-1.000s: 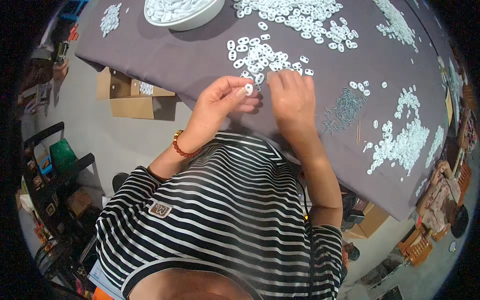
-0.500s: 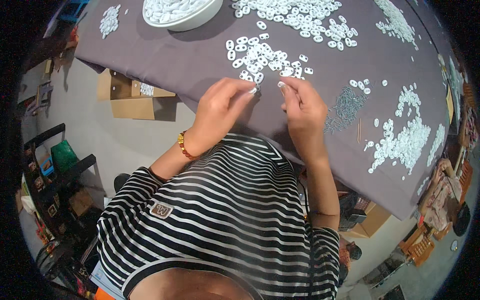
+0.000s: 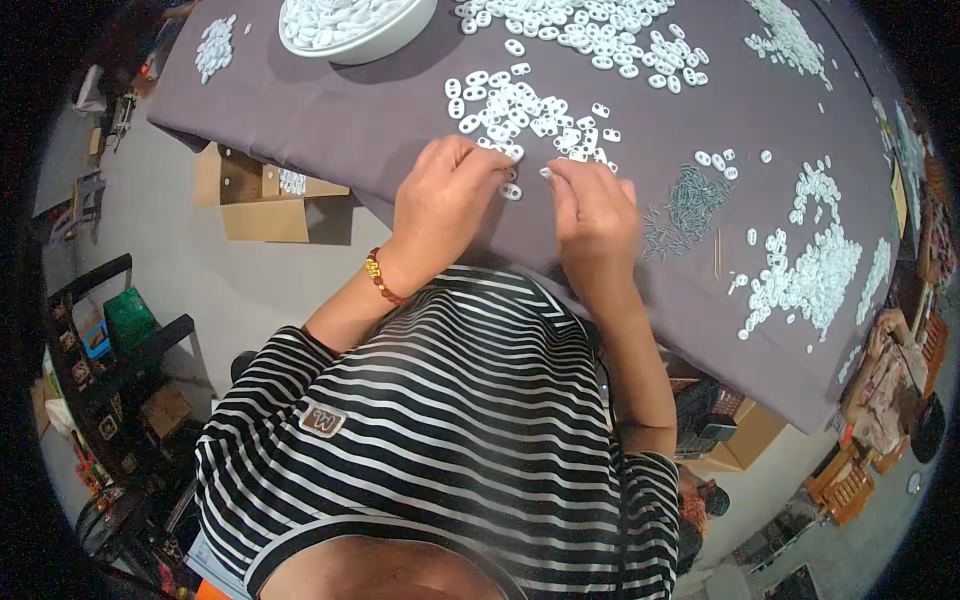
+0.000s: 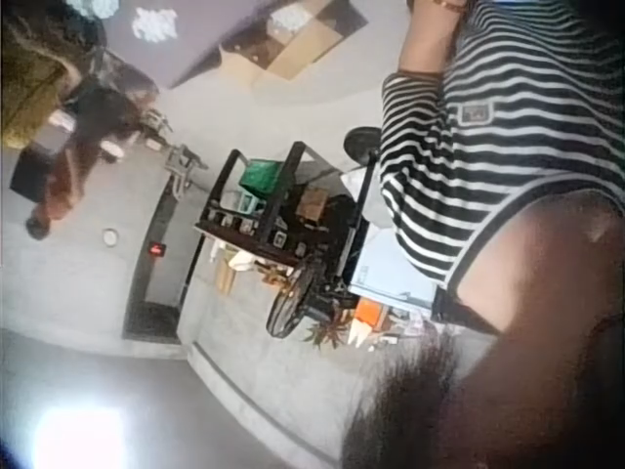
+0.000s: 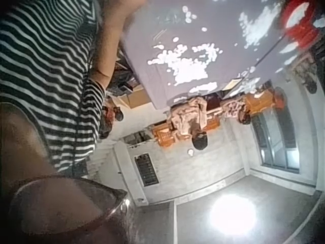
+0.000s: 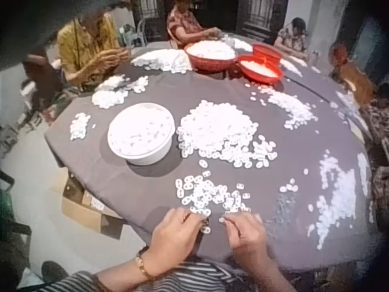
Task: The person assembles plastic components by picking up plastic pieces from the table and inserting metal pins into them by hand.
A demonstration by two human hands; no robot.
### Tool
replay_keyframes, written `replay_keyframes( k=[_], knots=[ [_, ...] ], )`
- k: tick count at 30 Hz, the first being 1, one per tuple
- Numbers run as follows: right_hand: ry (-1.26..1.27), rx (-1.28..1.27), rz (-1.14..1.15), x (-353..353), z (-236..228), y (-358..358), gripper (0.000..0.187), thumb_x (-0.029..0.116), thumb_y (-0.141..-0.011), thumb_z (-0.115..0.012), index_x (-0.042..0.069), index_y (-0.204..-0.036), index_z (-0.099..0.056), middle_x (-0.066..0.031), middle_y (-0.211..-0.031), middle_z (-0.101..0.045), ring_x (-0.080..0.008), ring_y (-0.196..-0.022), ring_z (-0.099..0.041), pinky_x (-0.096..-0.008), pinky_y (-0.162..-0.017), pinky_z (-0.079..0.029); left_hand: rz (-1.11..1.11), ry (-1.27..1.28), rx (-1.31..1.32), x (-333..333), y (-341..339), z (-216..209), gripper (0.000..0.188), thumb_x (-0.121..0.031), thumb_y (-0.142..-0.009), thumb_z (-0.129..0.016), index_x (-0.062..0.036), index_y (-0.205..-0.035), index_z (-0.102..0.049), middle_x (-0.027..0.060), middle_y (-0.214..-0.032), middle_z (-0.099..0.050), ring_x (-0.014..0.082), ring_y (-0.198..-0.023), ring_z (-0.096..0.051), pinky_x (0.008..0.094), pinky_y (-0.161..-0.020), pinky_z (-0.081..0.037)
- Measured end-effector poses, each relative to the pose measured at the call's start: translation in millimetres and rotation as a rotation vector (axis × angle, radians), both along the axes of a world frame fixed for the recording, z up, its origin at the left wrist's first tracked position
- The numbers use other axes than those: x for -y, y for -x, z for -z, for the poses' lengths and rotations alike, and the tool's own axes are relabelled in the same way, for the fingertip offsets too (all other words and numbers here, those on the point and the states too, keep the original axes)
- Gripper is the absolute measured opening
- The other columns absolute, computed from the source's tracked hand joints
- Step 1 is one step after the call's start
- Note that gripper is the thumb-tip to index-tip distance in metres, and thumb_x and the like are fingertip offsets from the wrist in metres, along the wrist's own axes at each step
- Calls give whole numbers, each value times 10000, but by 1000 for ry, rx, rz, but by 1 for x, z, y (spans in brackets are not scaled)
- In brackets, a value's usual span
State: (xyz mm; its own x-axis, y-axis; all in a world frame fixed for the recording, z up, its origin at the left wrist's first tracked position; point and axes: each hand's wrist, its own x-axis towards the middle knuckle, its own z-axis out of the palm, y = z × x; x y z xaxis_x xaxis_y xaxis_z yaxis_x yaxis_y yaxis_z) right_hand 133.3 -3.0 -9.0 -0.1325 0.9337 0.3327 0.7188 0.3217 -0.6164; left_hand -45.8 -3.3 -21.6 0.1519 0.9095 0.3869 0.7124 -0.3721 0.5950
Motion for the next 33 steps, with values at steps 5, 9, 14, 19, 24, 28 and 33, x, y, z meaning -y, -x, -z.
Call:
replay_keyframes(
  k=[5,9,14,19,24,28,33],
  knots=[
    [-98,77,-82,0,0,1,177,-6,-795,-679,52,-962,-678,-57,-849,-646,-223,-769,-622,-333,-701,-413,25,-36,39,-4,1,3,88,-51,-788,-662,-83,-817,-586,59,-807,-535,271,-764,-547,379,-623,-473],
    [-85,52,-80,0,4,-2,203,-6,-802,-670,48,-997,-682,-64,-846,-642,-221,-780,-623,-334,-699,-414,33,-36,41,-3,2,2,106,-50,-789,-676,-76,-840,-586,65,-799,-528,278,-767,-543,385,-631,-470],
    [-100,17,70,0,-3,-8,220,-11,-841,-627,27,-1050,-684,-101,-868,-649,-251,-794,-617,-362,-725,-443,54,30,179,5,5,0,128,-75,-859,-668,-40,-924,-564,87,-831,-595,250,-755,-595,339,-643,-485],
    [92,-123,197,13,-14,-13,189,15,-857,-620,32,-1034,-686,-110,-898,-655,-267,-795,-608,-369,-757,-472,94,683,849,14,-1,-18,136,-91,-933,-604,-1,-1034,-590,64,-900,-638,126,-797,-616,260,-673,-511],
    [53,66,178,29,-6,-29,182,-6,-857,-627,36,-1025,-684,-85,-888,-654,-247,-736,-595,-326,-670,-482,132,780,1036,14,0,-12,195,-102,-944,-594,-13,-1114,-630,42,-908,-625,102,-809,-605,242,-699,-522],
    [-246,-78,171,42,10,-49,185,-17,-860,-636,27,-1033,-683,-71,-852,-634,-204,-705,-575,-293,-638,-472,120,547,688,15,-3,-11,171,-87,-924,-609,-30,-1076,-662,47,-914,-604,130,-808,-604,271,-703,-515],
    [-63,-148,467,58,5,-61,176,-9,-848,-666,12,-1023,-679,-52,-816,-593,-135,-719,-544,-272,-647,-442,123,365,485,17,-3,-10,156,-61,-870,-655,-62,-1024,-682,78,-868,-615,207,-816,-611,312,-728,-498]
  ],
)
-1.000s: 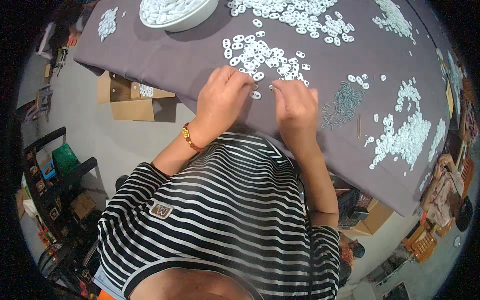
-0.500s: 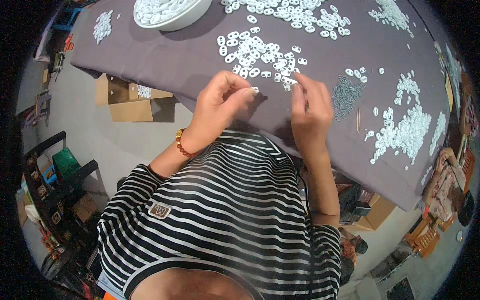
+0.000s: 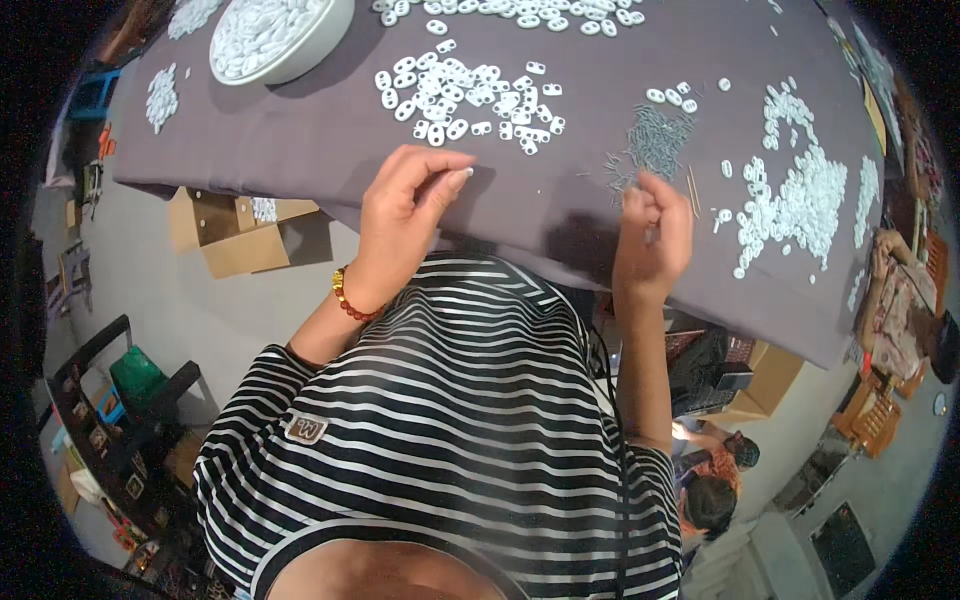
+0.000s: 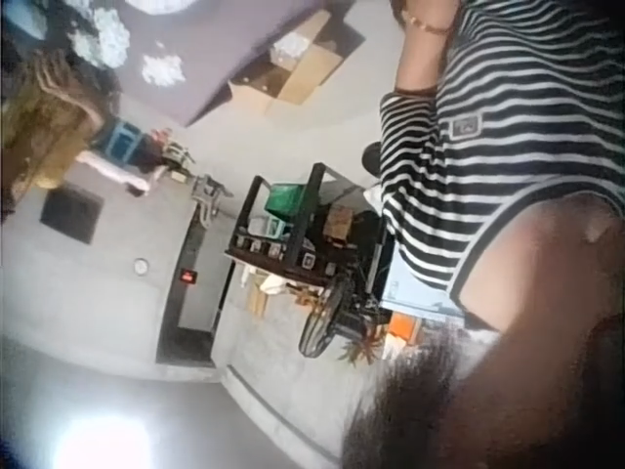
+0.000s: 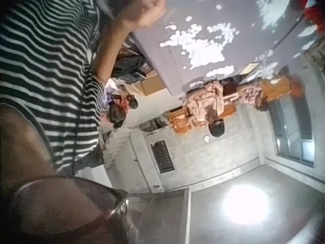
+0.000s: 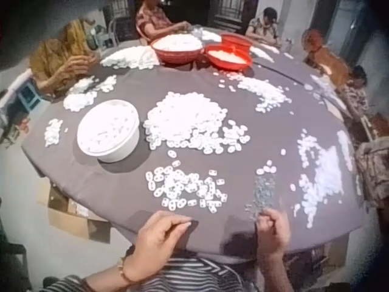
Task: The person assembles plastic components by picking up plastic pieces from the table and inserting metal pins into them by hand.
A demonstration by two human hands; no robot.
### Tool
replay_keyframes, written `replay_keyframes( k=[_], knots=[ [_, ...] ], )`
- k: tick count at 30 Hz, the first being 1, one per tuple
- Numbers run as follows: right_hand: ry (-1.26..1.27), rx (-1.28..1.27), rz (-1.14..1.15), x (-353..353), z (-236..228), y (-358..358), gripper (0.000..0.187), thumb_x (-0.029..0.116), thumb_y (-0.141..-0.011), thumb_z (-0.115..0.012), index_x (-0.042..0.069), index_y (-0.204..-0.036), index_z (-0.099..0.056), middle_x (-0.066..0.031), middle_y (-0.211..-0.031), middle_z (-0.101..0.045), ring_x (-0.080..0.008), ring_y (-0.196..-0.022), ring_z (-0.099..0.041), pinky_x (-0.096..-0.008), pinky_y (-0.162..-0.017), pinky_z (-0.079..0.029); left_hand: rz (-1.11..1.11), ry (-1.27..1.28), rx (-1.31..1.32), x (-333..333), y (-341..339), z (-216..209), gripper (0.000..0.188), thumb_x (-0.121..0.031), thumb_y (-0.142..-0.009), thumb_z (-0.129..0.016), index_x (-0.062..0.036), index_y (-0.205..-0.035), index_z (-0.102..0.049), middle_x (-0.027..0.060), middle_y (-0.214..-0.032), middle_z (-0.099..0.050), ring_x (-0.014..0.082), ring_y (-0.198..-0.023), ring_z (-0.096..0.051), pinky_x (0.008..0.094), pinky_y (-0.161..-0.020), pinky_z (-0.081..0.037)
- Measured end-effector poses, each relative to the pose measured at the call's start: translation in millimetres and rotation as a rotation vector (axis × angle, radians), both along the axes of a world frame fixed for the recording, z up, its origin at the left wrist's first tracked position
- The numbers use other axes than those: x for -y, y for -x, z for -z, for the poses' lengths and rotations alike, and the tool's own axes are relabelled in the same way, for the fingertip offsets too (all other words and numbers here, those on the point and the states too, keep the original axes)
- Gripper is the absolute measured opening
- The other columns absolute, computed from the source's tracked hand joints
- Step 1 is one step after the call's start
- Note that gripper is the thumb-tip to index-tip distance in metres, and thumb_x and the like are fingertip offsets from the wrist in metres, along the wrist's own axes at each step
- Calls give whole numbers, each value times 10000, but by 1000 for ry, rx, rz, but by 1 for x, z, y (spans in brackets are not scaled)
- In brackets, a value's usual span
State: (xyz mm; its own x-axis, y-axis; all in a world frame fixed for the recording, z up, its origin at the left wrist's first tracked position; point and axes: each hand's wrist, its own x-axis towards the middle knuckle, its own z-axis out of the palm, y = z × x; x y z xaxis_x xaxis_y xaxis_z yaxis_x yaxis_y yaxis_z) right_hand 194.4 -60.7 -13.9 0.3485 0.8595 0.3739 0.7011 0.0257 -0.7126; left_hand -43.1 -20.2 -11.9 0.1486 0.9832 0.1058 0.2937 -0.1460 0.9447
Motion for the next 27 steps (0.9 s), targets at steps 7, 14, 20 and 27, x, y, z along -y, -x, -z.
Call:
replay_keyframes(
  k=[7,14,20,27],
  knots=[
    [131,316,-109,0,12,-2,114,165,-856,-673,120,-960,-688,-26,-882,-640,-205,-883,-586,-369,-869,-347,42,-330,-264,-1,-18,10,164,-16,-818,-694,-47,-979,-678,86,-846,-626,259,-759,-600,347,-685,-487],
    [105,611,-109,-13,11,12,106,186,-842,-682,154,-943,-678,3,-871,-606,-168,-883,-571,-382,-828,-328,91,-403,-256,-5,-16,8,137,-27,-818,-691,-45,-950,-659,95,-839,-639,275,-754,-606,366,-693,-491],
    [75,737,-156,-21,9,11,71,154,-833,-688,141,-879,-635,7,-873,-601,-161,-876,-568,-383,-828,-335,64,-333,-199,0,-21,5,115,-56,-843,-658,-50,-958,-646,91,-858,-638,288,-795,-608,382,-679,-492],
    [42,503,-181,-20,3,-7,118,127,-859,-655,123,-977,-664,-5,-891,-604,-165,-869,-568,-384,-833,-343,99,-308,-175,3,-23,1,184,-16,-824,-689,-42,-1006,-681,90,-805,-620,254,-705,-584,354,-669,-476]
  ],
)
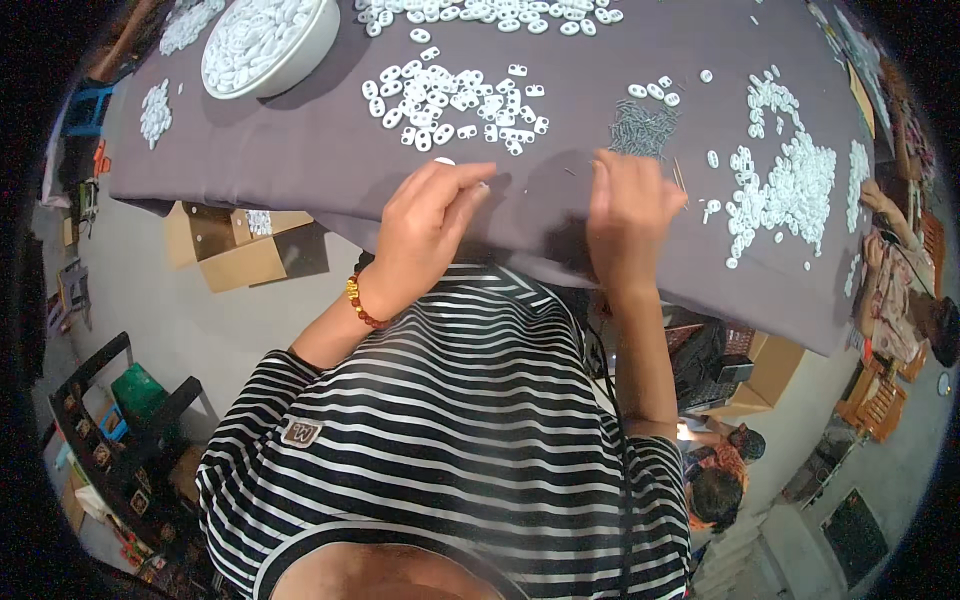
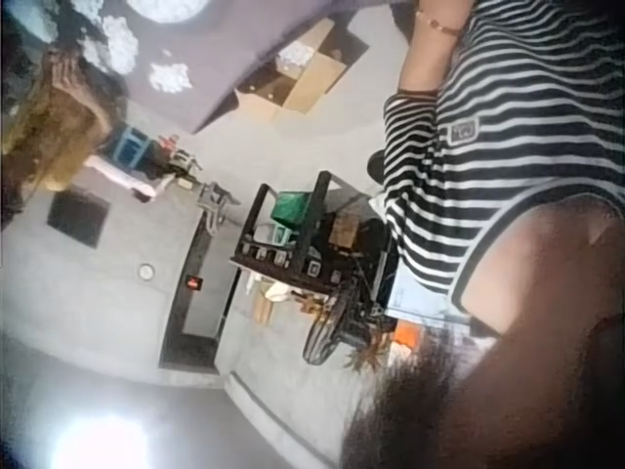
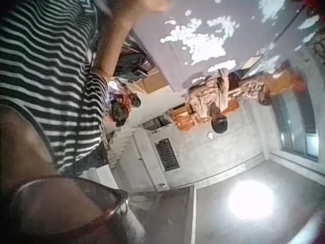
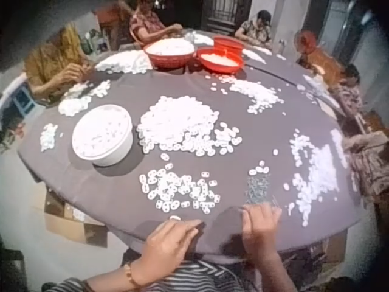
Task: The person assembles plastic components by picking up plastic pieces from the table and inserting metal pins into them by hand.
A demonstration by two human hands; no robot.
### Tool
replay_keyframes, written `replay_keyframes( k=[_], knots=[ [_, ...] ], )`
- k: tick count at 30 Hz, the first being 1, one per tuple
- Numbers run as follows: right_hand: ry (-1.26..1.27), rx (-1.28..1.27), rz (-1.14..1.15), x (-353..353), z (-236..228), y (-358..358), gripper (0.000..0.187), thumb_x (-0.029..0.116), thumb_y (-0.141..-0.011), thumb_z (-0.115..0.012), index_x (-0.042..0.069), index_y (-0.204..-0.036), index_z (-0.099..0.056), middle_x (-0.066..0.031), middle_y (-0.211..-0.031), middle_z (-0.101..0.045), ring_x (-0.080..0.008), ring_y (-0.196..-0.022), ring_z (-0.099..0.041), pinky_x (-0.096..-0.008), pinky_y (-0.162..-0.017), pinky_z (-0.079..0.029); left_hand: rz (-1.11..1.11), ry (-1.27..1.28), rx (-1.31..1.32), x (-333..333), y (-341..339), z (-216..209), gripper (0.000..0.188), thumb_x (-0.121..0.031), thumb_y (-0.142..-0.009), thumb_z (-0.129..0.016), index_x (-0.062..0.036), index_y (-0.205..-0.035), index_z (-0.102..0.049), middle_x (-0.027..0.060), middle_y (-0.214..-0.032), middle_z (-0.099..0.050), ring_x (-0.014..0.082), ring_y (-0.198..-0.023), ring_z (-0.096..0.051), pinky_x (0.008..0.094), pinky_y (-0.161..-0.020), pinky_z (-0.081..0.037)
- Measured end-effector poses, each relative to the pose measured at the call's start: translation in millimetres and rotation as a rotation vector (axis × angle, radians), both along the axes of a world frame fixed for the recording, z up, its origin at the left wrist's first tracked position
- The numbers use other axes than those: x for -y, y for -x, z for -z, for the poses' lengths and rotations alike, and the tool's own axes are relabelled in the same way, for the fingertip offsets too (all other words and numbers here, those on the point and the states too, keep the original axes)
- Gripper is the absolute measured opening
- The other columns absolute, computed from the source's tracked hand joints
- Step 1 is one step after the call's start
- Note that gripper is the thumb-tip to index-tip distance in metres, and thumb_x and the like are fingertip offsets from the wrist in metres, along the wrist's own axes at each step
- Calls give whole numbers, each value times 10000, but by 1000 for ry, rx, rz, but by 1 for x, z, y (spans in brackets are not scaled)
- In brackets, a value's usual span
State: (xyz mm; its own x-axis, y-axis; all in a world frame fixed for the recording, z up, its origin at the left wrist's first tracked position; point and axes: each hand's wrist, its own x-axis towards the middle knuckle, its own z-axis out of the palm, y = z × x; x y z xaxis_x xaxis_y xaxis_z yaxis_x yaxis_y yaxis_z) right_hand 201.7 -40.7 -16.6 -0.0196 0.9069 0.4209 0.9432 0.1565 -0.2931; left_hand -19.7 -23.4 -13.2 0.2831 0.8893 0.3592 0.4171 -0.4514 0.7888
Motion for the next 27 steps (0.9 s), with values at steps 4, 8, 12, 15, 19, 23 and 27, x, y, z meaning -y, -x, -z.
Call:
replay_keyframes(
  k=[4,8,12,15,19,23,27],
  knots=[
    [41,243,83,6,0,-7,182,135,-869,-646,130,-1046,-687,-7,-864,-591,-163,-855,-567,-364,-820,-340,17,-13,1,-1,-1,5,207,-8,-821,-686,-50,-1023,-682,87,-800,-617,253,-695,-576,355,-657,-471],
    [103,143,30,9,-6,-3,202,125,-835,-680,139,-1035,-706,-5,-821,-573,-160,-824,-569,-343,-811,-340,38,-31,-3,-4,-2,5,193,-9,-825,-683,-48,-1014,-675,92,-810,-617,252,-696,-578,351,-649,-472],
    [37,-12,120,2,4,-15,171,117,-821,-691,134,-990,-710,-1,-810,-590,-161,-825,-578,-352,-825,-340,13,27,5,-5,-2,3,149,-11,-832,-681,-38,-976,-657,92,-836,-625,256,-709,-586,349,-647,-478],
    [-5,-51,74,-1,3,-14,135,117,-823,-689,124,-956,-705,5,-808,-612,-161,-840,-586,-360,-838,-340,25,45,16,-7,-2,4,128,-15,-841,-677,-30,-965,-649,94,-856,-637,256,-727,-601,344,-656,-489],
    [112,-59,-64,-1,-7,-2,121,117,-818,-695,141,-936,-700,7,-846,-626,-163,-855,-589,-382,-845,-336,31,158,56,-6,-2,3,116,-26,-859,-669,-17,-973,-647,102,-877,-656,257,-742,-623,339,-667,-504],
    [144,45,-93,-1,-10,0,103,133,-824,-685,169,-921,-686,10,-873,-605,-170,-847,-579,-401,-852,-324,10,62,48,-8,-2,2,119,-34,-864,-668,-12,-980,-652,104,-877,-662,258,-733,-625,337,-661,-504],
    [86,185,-188,-1,-4,-3,84,146,-849,-656,160,-931,-661,15,-876,-592,-166,-843,-573,-405,-850,-321,19,83,48,-8,-3,2,123,-49,-867,-670,-16,-985,-659,103,-885,-666,254,-731,-622,334,-655,-499]
  ],
)
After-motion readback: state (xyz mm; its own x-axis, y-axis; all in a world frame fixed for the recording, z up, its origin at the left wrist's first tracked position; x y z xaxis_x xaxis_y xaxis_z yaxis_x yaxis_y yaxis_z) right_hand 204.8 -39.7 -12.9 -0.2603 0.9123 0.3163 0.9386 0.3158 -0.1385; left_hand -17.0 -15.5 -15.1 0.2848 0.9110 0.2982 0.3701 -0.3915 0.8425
